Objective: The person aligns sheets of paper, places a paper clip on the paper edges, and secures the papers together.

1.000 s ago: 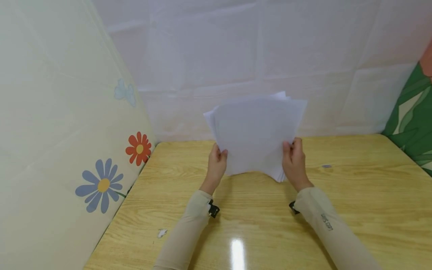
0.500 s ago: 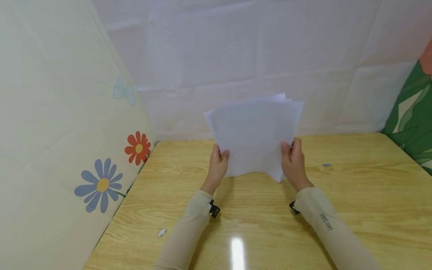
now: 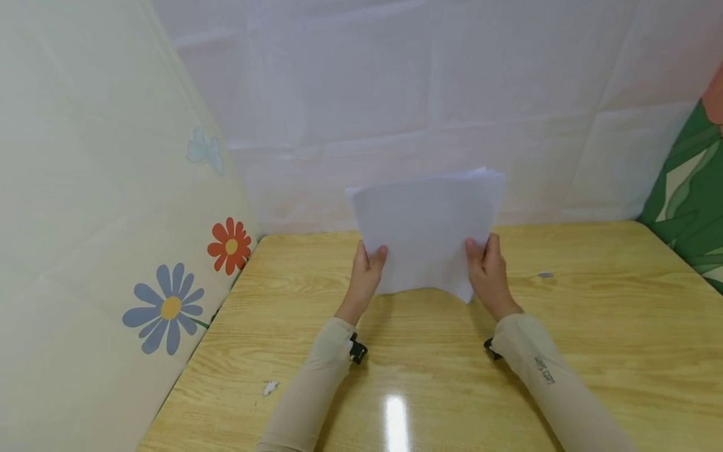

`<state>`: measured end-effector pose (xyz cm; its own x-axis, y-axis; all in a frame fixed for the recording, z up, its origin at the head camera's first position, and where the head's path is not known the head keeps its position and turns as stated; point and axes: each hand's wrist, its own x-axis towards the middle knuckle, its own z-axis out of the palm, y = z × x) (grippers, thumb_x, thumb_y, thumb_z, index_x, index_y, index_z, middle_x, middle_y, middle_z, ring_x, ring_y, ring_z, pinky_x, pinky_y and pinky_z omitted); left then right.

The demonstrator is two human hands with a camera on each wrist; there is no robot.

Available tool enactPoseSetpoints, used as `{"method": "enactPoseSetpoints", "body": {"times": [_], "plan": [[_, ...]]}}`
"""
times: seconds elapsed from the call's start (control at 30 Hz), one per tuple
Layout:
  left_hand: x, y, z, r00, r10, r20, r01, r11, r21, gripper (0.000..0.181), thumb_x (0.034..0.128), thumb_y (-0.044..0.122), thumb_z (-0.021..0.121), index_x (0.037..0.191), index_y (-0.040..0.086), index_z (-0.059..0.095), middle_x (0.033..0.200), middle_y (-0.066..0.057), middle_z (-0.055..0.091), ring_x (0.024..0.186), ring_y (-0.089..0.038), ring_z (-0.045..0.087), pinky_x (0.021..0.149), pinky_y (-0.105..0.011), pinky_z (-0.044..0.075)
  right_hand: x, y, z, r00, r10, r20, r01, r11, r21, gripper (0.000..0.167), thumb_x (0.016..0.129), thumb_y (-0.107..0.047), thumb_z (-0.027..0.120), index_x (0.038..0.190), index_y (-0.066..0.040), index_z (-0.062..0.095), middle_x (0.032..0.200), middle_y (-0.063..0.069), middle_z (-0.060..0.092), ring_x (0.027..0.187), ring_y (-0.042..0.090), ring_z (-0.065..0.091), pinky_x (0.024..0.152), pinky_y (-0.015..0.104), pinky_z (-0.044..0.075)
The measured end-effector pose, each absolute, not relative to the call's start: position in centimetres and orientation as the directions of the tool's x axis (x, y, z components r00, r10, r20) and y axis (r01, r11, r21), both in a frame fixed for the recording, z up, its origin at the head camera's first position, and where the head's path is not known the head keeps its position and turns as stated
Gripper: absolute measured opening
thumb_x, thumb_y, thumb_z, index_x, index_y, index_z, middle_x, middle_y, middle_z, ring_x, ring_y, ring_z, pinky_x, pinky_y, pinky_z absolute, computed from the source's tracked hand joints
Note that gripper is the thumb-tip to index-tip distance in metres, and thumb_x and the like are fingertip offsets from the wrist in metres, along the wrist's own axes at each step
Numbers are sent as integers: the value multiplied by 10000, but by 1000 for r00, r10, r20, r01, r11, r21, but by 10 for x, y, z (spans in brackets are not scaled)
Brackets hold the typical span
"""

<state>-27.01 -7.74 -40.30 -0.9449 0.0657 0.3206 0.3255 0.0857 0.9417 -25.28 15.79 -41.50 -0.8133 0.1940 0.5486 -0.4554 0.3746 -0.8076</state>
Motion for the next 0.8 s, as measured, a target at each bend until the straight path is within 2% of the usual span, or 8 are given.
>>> {"method": "enactPoseSetpoints", "body": {"times": [0.17,0.33,0.43,0.6,0.7,0.8], "plan": [[-269,-79,-402,-945,124,304,307,7,952,476,1023,206,464,1437,61,279,1422,-154,398,1359,-259,327,1136,-423,212,-255,160,-419,-832,176,525,-448,344,-825,307,1024,-188,454,1202,57,403,1047,177,531,941,157,461,830,227,353],[-258,-79,-388,-924,153,350,349,-39,936,490,1035,97,394,1468,-23,198,1476,-219,322,1404,-287,254,1151,-398,181,-255,161,-416,-806,202,556,-478,331,-814,225,1014,-120,465,1121,77,453,935,66,478,884,78,434,799,181,339],[-248,-78,-377,-913,168,372,372,-36,928,491,1033,59,367,1469,-55,170,1492,-236,290,1421,-300,210,1157,-405,158,-247,158,-407,-803,206,559,-487,315,-815,205,1000,-71,478,1106,103,455,921,53,488,860,41,434,774,175,342],[-241,-77,-372,-909,168,383,386,-14,922,432,1030,48,377,1415,-75,223,1424,-268,341,1374,-354,277,1136,-466,202,-229,152,-389,-810,195,553,-484,310,-818,227,996,-56,471,1100,141,424,914,156,499,837,8,423,752,197,347],[-241,-77,-370,-910,168,379,384,-5,923,398,1028,55,394,1376,-76,253,1372,-274,374,1318,-359,340,1105,-463,254,-227,151,-387,-820,195,538,-469,309,-827,252,1001,-62,465,1126,151,415,992,259,518,874,-10,433,788,191,353],[-242,-80,-369,-903,184,389,396,0,918,385,1033,71,385,1371,-64,258,1354,-260,387,1279,-337,378,1075,-435,295,-228,152,-386,-822,195,534,-467,304,-830,278,1000,-66,473,1153,159,413,1081,309,530,922,-33,445,827,172,356]]}}
